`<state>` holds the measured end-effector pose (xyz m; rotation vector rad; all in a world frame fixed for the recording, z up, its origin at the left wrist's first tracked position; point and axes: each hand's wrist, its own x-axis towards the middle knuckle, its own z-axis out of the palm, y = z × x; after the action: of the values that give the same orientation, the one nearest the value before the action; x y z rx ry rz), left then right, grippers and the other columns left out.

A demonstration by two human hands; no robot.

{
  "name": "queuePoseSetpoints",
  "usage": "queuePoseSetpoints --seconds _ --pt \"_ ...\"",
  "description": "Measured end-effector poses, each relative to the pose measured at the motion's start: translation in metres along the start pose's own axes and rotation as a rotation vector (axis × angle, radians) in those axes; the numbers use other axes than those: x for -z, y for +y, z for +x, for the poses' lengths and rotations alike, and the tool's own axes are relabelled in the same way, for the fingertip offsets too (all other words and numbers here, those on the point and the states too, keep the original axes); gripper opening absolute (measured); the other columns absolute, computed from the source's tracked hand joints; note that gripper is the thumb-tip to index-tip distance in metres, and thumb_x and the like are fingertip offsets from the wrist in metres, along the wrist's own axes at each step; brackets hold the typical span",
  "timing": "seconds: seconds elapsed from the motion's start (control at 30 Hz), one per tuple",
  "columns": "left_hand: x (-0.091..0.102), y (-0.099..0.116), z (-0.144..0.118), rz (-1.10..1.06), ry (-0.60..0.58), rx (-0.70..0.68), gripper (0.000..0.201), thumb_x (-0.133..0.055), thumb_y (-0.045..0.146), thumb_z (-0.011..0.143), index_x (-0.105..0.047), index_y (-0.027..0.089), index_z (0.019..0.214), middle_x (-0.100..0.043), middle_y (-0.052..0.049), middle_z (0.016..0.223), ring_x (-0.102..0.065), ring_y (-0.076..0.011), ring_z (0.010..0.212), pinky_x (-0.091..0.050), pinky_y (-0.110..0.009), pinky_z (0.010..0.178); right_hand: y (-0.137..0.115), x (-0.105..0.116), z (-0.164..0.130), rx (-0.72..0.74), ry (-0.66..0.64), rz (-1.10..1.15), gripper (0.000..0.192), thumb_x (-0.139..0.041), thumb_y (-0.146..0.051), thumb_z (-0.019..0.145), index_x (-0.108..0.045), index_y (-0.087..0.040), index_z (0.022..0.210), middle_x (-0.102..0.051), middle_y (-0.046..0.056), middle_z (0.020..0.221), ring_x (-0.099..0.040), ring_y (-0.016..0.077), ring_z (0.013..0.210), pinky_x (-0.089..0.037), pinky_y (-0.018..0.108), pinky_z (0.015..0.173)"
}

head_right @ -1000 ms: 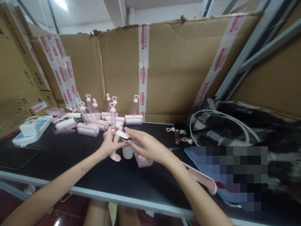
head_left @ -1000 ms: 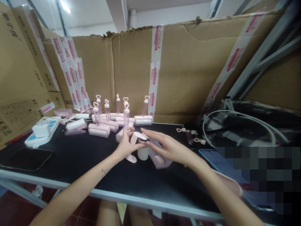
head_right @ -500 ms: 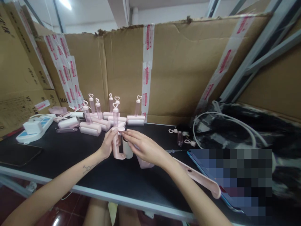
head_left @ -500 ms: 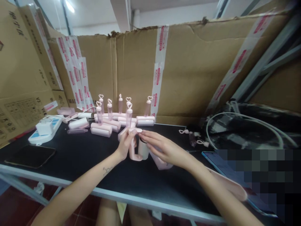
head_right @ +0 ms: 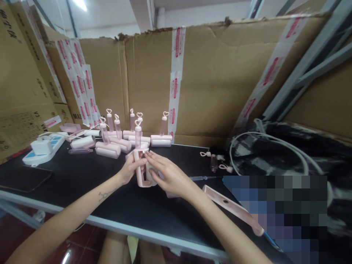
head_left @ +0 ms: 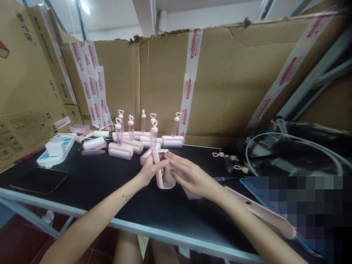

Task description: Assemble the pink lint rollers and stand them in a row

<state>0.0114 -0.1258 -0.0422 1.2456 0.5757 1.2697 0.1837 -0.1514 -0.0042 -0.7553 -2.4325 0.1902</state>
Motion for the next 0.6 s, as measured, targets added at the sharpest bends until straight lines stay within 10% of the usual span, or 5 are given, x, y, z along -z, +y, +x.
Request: queuePoseSetpoints --seconds 0.2,0.37,0.6 --pt "-0.005 0.003 0.004 0.233 -0.045 -0.003 0.049 -0.079 0.025 0.056 -0.058 0.015 0.099 -0.064 -0.008 0.101 -0.060 -0.0211 0.094 -0.046 -0.035 0.086 0.010 0.027 -0.003 -0.133 0.143 0.016 0.032 -0.044 -0.015 0.078 -0.062 -0.024 0.103 -0.056 0.007 0.117 -0.050 0.0239 0.116 -0.038 0.044 0.100" --pt "0.000 -0.003 0.004 0.452 0.020 -0.140 0.052 -0.076 0.021 0.060 -0.050 0.018 0.105 -0.063 -0.006 0.101 -0.058 -0.0216 0.102 -0.039 -0.040 0.097 0.026 0.048 -0.011 -0.261 -0.027 -0.090 0.027 -0.057 -0.023 0.072 -0.059 -0.023 0.099 -0.053 0.009 0.121 -0.049 0.0263 0.116 -0.038 0.043 0.100" --pt "-0.007 0.003 -0.004 0.509 -0.195 -0.189 0.067 -0.078 0.026 0.058 -0.050 0.022 0.118 -0.055 -0.008 0.121 -0.052 -0.0238 0.112 -0.038 -0.037 0.099 0.034 0.031 -0.021 -0.405 -0.356 -0.185 0.018 -0.068 -0.022 0.060 -0.070 -0.022 0.077 -0.055 0.012 0.124 -0.046 0.0368 0.120 -0.042 0.051 0.095"
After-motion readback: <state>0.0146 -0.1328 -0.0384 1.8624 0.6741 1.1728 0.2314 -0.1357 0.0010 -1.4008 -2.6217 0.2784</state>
